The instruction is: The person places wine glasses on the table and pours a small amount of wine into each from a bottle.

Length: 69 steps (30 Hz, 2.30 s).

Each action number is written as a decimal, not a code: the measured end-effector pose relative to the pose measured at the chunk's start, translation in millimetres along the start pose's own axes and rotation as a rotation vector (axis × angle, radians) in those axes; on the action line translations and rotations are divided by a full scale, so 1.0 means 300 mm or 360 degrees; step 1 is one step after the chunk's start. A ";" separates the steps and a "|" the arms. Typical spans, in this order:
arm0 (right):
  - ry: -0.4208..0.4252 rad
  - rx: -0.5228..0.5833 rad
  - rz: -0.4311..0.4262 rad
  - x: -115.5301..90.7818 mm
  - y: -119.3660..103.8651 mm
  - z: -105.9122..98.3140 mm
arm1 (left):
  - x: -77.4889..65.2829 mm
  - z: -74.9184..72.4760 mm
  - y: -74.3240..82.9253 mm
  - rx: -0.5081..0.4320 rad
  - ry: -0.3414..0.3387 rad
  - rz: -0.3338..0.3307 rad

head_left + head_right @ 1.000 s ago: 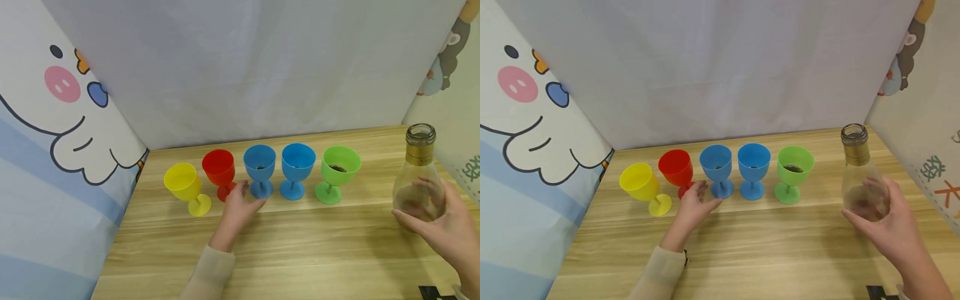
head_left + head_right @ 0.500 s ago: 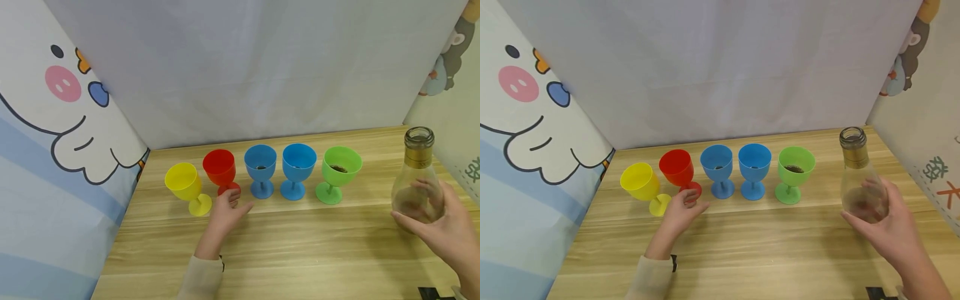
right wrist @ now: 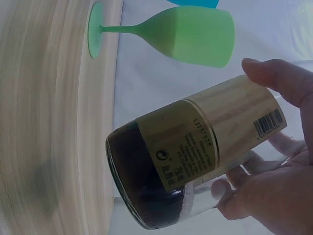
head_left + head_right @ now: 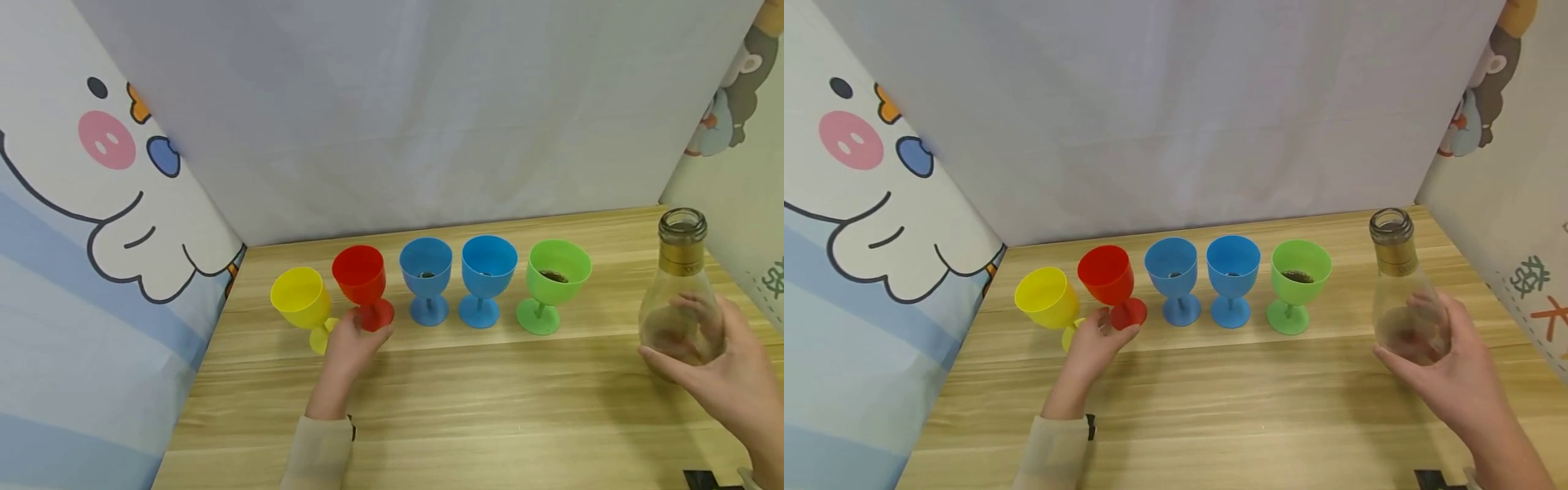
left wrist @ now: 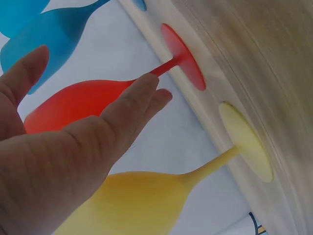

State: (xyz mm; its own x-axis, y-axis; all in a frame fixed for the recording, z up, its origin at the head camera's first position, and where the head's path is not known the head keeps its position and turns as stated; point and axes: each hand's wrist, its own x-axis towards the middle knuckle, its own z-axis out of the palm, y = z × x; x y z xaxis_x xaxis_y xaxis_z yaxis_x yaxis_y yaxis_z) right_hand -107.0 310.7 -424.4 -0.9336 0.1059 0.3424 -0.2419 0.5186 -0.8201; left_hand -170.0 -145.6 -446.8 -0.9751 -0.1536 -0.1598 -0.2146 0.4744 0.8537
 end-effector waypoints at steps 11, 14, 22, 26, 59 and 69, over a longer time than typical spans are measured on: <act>0.0009 -0.0028 0.0000 -0.005 -0.001 -0.007 | 0.073 0.016 -0.011 -0.0266 0.0188 0.0019; 0.0003 -0.0049 -0.0002 -0.006 -0.003 -0.007 | 0.089 0.023 -0.011 -0.0255 0.0234 0.0059; 0.0026 -0.0086 -0.0018 -0.004 -0.011 -0.011 | 0.110 0.033 -0.004 -0.0358 0.0308 0.0176; 0.0007 -0.0109 0.0007 -0.006 -0.008 -0.014 | 0.112 0.034 0.002 -0.0402 0.0316 0.0242; 0.0002 -0.0271 0.0055 -0.014 -0.035 -0.034 | -0.013 -0.048 0.116 -0.0415 0.0143 0.0488; 0.0002 -0.0275 0.0021 -0.016 -0.035 -0.030 | -0.084 -0.039 0.180 -0.0484 -0.0114 0.0638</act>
State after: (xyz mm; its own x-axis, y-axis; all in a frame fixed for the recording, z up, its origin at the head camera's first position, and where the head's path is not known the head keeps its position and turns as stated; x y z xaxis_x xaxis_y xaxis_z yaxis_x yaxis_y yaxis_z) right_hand -97.8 312.3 -413.5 -0.9359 0.1148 0.3331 -0.1807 0.6551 -0.7336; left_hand -156.3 -126.4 -390.9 -0.9811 0.0540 0.1857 0.1930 0.2087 0.9588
